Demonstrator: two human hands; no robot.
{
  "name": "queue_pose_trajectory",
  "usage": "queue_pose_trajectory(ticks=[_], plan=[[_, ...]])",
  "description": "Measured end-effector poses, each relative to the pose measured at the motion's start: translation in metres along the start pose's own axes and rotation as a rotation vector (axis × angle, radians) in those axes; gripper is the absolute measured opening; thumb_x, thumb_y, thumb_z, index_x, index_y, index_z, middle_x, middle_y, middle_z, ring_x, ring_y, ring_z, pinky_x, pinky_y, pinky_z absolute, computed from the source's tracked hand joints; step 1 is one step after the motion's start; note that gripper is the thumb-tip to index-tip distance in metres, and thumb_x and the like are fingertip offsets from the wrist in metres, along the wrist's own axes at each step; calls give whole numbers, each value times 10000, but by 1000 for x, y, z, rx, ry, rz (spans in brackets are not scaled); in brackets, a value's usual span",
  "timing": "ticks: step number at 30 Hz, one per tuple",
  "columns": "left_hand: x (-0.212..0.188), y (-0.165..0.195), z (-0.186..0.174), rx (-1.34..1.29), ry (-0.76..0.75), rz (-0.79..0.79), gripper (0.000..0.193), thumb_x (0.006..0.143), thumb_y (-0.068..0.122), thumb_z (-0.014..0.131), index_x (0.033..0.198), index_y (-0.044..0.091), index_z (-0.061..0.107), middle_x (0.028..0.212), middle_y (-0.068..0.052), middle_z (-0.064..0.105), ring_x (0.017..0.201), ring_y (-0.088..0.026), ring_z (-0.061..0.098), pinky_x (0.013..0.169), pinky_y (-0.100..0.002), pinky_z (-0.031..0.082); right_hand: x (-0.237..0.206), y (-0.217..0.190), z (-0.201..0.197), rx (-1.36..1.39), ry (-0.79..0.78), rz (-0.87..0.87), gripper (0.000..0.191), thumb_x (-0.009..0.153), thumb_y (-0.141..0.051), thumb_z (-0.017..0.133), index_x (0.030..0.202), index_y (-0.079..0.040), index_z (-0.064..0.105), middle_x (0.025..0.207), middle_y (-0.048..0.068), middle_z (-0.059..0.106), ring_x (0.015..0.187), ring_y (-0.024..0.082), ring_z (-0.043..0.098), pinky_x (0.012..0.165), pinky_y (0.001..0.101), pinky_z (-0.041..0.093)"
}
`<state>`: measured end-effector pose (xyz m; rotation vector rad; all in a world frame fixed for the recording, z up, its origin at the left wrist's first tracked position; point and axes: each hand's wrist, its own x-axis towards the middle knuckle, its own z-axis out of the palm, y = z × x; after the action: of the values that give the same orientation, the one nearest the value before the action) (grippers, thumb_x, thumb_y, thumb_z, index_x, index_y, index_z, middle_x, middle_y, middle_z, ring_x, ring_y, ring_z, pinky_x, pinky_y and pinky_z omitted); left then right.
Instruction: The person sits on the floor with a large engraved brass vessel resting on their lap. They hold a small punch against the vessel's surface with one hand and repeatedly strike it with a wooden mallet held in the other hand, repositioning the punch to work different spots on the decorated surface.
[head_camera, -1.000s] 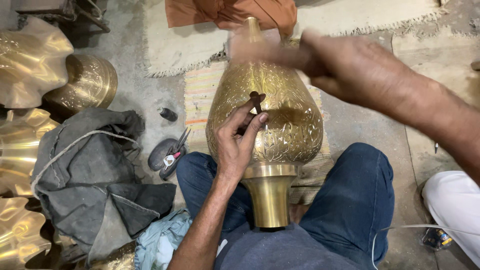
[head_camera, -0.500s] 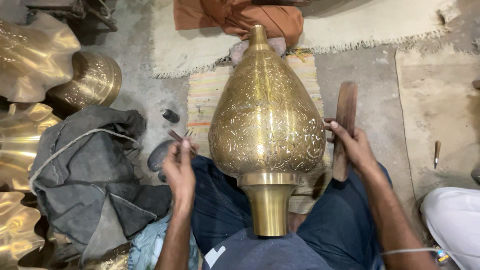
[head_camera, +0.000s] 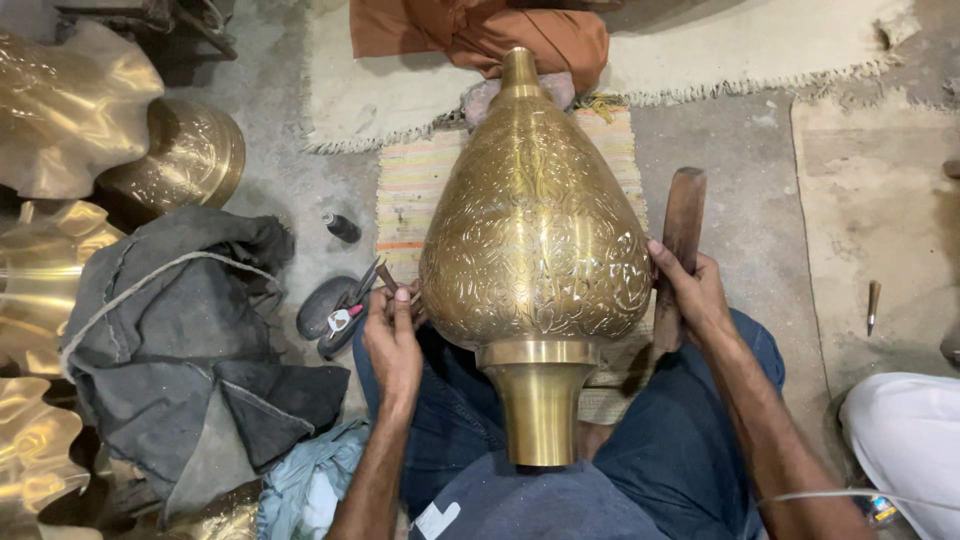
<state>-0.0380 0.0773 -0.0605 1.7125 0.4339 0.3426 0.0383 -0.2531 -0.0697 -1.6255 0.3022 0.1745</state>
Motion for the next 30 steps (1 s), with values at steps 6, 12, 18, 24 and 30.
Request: queue_pose_trajectory(ticks=[6,12,18,24,30], plan=[[2,-14,1,106,55,-108,299,1056,258,535,1129,-7,653,948,-114,753,849,-171,722,730,-321,626,-6,-5,-2,-255,42,-126,574,887,-563,725,911,9,702,694,51,669,613,134,632,537,307,514],[6,2,0,201,9,31,267,1066,241,621,1083,-16,687,919,-126,767,842,-180,687,768,-317,539,1,-10,-10,-451,16,-79,592,926,-545,757,917,45,713,687,131,646,632,192,616,567,361,510],[14,67,21,82,-26,321,202,969,156,767,1131,35,763,1004,-104,764,883,-144,721,739,-285,608,3,-34,-28,-640,126,-243,399,928,-400,779,1123,-63,693,767,136,722,693,220,697,675,406,553],[20,95,75,25,-400,183,362,915,207,778,1243,77,697,898,-76,812,799,-132,792,727,-277,654,6,-57,-25,-1290,96,-654,340,932,-196,765,1172,-74,557,963,174,738,864,356,737,742,496,581],[34,87,95,89,-508,222,336,946,234,739,1241,78,696,918,-80,823,787,-139,819,690,-305,698,6,-62,-22,-1265,15,-694,364,876,-167,773,1146,-70,548,963,167,729,874,368,728,701,508,570]])
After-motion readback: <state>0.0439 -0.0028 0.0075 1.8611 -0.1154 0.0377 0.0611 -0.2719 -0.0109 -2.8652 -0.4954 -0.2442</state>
